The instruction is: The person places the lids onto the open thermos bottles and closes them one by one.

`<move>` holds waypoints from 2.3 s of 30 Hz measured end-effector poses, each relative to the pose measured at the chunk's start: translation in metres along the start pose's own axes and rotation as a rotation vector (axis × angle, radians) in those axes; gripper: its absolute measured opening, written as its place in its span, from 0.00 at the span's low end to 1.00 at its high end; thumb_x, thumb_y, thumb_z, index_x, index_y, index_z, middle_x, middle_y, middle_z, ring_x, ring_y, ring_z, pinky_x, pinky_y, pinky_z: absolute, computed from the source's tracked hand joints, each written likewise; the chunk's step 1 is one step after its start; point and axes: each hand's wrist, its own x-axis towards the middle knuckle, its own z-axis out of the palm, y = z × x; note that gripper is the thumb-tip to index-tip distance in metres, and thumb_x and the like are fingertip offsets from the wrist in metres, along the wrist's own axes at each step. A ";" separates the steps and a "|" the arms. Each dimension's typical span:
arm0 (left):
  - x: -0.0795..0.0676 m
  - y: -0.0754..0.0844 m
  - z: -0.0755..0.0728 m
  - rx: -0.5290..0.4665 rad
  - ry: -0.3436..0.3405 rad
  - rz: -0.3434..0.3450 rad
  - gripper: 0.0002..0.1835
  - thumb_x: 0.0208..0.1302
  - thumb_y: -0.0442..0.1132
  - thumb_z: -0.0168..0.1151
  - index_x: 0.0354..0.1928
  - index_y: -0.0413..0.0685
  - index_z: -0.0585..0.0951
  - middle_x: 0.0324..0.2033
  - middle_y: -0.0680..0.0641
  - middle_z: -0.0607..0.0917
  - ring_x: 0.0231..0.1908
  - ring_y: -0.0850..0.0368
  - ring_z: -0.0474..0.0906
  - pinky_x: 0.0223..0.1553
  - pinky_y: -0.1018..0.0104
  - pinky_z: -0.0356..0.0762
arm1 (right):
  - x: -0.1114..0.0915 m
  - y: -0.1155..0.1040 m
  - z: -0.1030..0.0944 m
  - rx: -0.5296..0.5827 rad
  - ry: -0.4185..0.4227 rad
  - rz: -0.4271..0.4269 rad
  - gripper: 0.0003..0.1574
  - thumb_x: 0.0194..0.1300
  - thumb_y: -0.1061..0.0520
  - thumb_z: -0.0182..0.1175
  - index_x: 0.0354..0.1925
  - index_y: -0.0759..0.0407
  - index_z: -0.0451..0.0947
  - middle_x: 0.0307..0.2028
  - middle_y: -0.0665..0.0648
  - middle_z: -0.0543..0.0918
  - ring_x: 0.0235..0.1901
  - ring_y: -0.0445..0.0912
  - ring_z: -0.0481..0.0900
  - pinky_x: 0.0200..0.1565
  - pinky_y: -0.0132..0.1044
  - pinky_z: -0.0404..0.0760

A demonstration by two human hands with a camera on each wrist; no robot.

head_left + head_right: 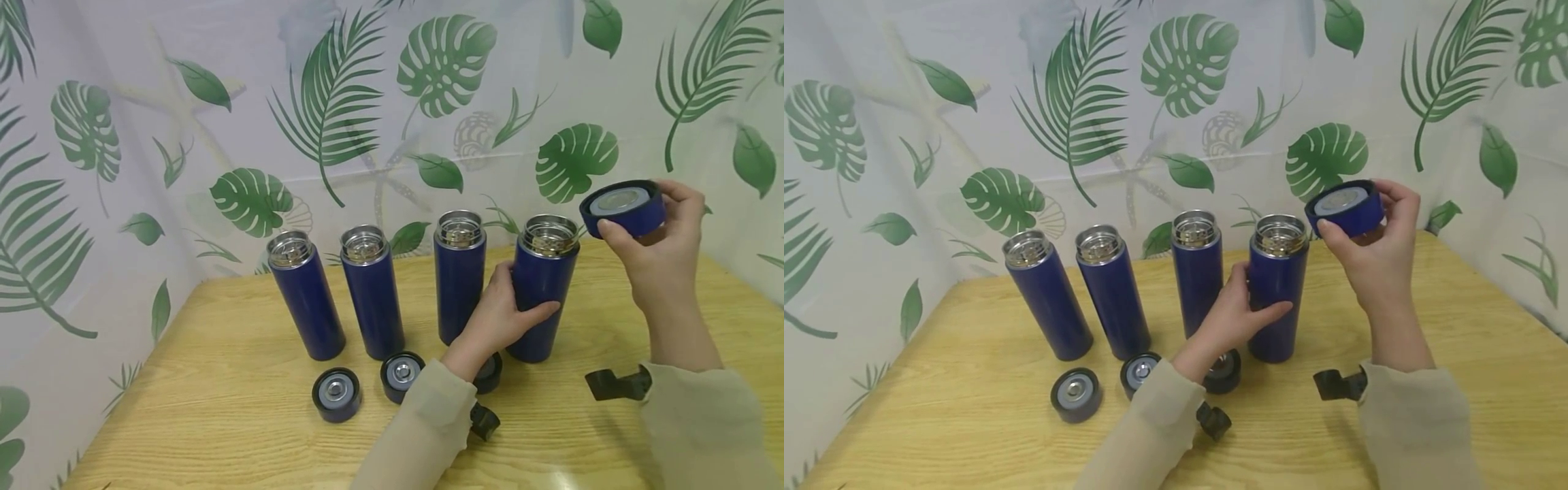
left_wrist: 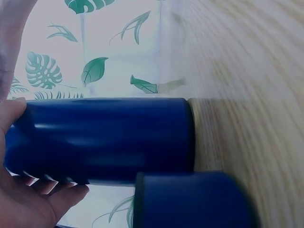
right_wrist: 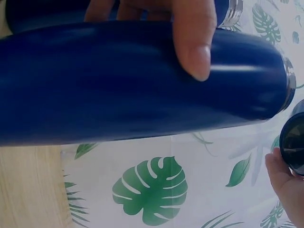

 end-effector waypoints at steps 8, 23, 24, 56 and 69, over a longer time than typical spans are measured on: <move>0.001 -0.003 0.000 -0.001 0.006 0.009 0.39 0.53 0.53 0.62 0.61 0.50 0.55 0.53 0.52 0.67 0.51 0.63 0.67 0.49 0.67 0.66 | 0.005 -0.006 0.011 0.020 0.027 -0.017 0.37 0.43 0.77 0.58 0.51 0.59 0.57 0.52 0.63 0.63 0.46 0.52 0.70 0.36 0.28 0.76; -0.001 0.000 -0.001 -0.007 -0.004 0.011 0.38 0.53 0.53 0.62 0.61 0.50 0.55 0.53 0.53 0.66 0.51 0.63 0.67 0.49 0.67 0.66 | 0.006 -0.015 0.015 0.003 -0.032 -0.025 0.40 0.43 0.79 0.58 0.53 0.59 0.58 0.51 0.62 0.62 0.46 0.51 0.71 0.39 0.27 0.74; -0.001 0.000 -0.001 -0.010 -0.004 0.011 0.38 0.53 0.53 0.62 0.61 0.50 0.55 0.53 0.53 0.66 0.51 0.63 0.67 0.49 0.67 0.66 | 0.005 -0.014 0.015 0.008 -0.043 -0.023 0.40 0.42 0.80 0.58 0.53 0.59 0.59 0.51 0.62 0.63 0.45 0.51 0.71 0.39 0.27 0.74; -0.001 -0.001 -0.005 -0.078 -0.032 -0.018 0.38 0.50 0.51 0.65 0.60 0.54 0.57 0.54 0.55 0.68 0.51 0.62 0.68 0.48 0.67 0.68 | 0.002 -0.008 0.021 -0.428 -0.168 -0.072 0.44 0.44 0.79 0.57 0.56 0.55 0.53 0.54 0.56 0.69 0.51 0.46 0.65 0.46 0.24 0.66; -0.001 0.000 -0.007 -0.082 -0.052 -0.030 0.38 0.49 0.51 0.66 0.60 0.53 0.59 0.53 0.55 0.69 0.51 0.60 0.68 0.45 0.67 0.70 | -0.001 -0.006 0.021 -0.666 -0.290 -0.078 0.49 0.48 0.71 0.62 0.61 0.51 0.48 0.57 0.56 0.67 0.51 0.37 0.64 0.49 0.27 0.61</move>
